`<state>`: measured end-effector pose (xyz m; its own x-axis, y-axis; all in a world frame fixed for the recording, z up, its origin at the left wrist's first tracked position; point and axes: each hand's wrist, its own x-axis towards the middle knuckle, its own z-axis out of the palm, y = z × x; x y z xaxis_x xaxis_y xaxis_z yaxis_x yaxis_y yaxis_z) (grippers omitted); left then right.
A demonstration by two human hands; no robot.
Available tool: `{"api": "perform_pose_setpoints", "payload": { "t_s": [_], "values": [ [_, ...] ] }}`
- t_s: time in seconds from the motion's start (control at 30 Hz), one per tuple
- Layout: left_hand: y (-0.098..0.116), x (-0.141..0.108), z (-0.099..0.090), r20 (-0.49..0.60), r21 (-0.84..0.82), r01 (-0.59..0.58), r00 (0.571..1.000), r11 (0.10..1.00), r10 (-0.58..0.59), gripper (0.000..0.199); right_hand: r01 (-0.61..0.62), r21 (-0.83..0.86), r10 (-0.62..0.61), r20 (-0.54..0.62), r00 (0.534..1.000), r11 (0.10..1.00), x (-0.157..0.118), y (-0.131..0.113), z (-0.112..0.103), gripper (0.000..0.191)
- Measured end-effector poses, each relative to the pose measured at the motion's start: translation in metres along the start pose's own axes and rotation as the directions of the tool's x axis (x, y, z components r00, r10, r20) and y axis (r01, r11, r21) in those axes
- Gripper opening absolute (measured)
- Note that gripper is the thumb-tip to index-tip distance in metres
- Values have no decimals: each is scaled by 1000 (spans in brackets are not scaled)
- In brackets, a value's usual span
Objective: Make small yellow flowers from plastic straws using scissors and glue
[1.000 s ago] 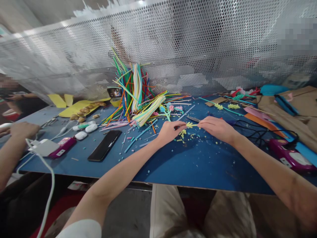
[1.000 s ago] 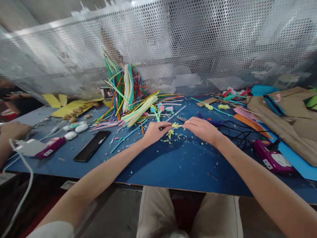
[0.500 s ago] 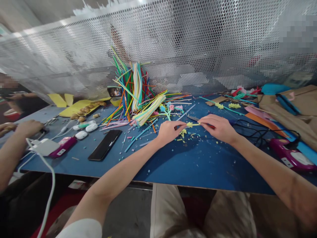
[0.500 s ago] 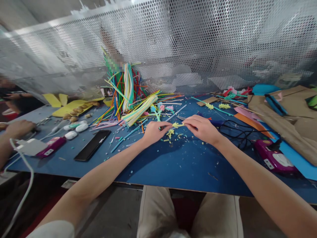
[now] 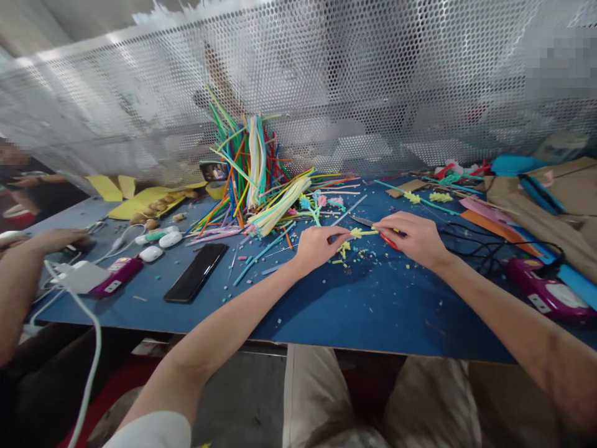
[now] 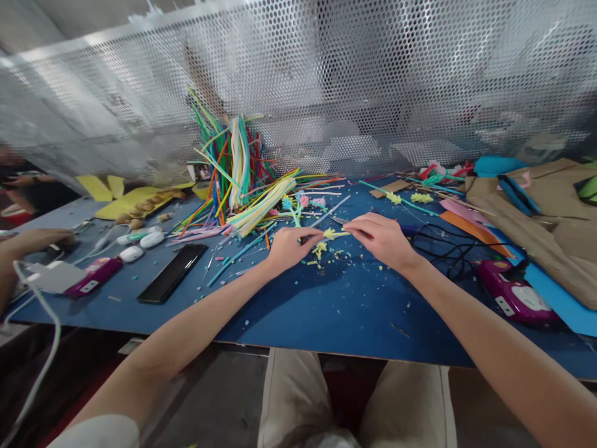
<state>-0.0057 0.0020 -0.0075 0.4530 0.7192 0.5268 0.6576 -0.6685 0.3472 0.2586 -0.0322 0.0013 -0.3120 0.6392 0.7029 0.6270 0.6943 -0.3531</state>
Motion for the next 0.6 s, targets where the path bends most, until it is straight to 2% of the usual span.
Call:
{"api": "perform_pose_setpoints", "payload": {
  "t_s": [0.1, 0.33, 0.47, 0.6],
  "values": [
    [2, 0, -1, 6, 11, -1, 1000, 1000, 1, 26, 0, -13, 0, -9, 1000, 1000, -1, -1, 1, 18],
    [2, 0, -1, -3, 31, -44, 999, 999, 45, 28, 64, -135, -55, 67, 996, 989, 2, -6, 6, 16],
    [3, -1, -2, -10, 62, -79, 997, 995, 80, 28, 104, -232, -97, 44, 994, 967, 4, -11, 10, 13],
    [6, -1, -3, -47, 85, -153, 986, 984, 158, 26, 94, -242, -95, 9, 995, 966, 5, -16, 11, 11]
  ]
}}
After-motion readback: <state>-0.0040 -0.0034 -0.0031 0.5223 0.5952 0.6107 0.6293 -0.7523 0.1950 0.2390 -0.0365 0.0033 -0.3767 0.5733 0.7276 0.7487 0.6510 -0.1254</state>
